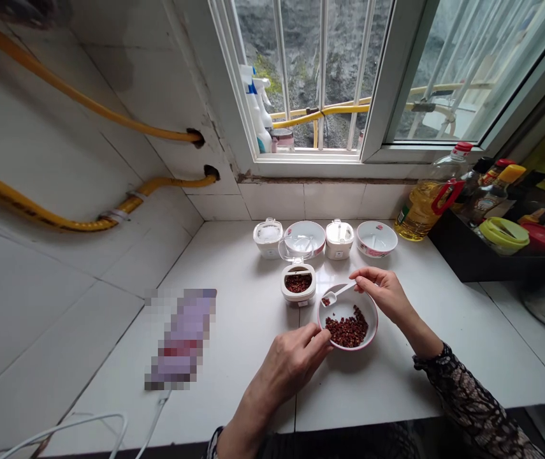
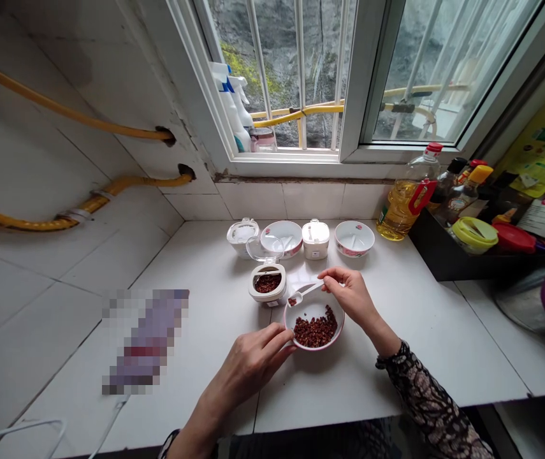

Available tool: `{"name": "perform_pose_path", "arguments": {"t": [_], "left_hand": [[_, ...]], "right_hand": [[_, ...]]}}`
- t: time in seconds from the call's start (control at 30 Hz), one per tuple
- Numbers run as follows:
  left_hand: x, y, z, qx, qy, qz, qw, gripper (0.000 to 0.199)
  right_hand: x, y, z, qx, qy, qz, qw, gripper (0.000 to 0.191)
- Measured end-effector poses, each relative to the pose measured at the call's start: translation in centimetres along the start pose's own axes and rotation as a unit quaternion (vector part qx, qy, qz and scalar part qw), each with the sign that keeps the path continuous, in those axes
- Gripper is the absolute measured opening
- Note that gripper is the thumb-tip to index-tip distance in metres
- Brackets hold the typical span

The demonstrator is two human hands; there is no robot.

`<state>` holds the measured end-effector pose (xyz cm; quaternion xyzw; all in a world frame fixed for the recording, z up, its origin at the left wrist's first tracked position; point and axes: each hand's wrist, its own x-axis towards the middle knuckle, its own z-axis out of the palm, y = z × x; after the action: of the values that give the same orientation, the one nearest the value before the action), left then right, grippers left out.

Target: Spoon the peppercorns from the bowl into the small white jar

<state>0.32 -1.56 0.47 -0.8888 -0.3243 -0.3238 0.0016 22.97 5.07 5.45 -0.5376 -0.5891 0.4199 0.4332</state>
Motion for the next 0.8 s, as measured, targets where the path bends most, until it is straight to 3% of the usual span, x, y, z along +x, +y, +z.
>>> {"name": "perform_pose_path", "arguments": {"t": [0.13,0.23,0.33,0.43,0.5,0.63,0.8], "left_hand": [[0.1,0.0,0.0,0.002,0.004,0.003,1.0,0.021],[0.1,0.0,0.0,0.005,0.009,0.003,1.0,0.023],[0.2,0.1,0.0,0.006,0.01,0.002,1.0,0.024],[0.2,0.1,0.0,0.01,0.006,-0.001,1.0,0.024],[0.3,0.1,0.0,0.012,0.007,-0.001,1.0,0.023],[0.3,0.1,0.1,0.011,0.017,0.003,1.0,0.024],[0.3,0.1,0.0,0.008,0.015,0.004,1.0,0.024]], "right_hand": [[0.2,-1.1,0.9,-0.012,0.025,-0.061,0.998,0.023],[0.1,-1.9,2.0,-0.078,0.059,-0.149,0.984,0.017],[-0.1,-2.2,3.2,-0.175,0.075,-0.269,0.944,0.017],[-0.3,-2.2,3.8,-0.252,0.048,-0.358,0.898,0.023],[-0.3,-2.2,3.7,-0.264,0.056,-0.374,0.887,0.023],[-0.1,-2.2,1.9,-0.231,0.098,-0.362,0.898,0.016],[-0.1,-1.1,-0.7,-0.282,0.045,-0.335,0.898,0.017]]}}
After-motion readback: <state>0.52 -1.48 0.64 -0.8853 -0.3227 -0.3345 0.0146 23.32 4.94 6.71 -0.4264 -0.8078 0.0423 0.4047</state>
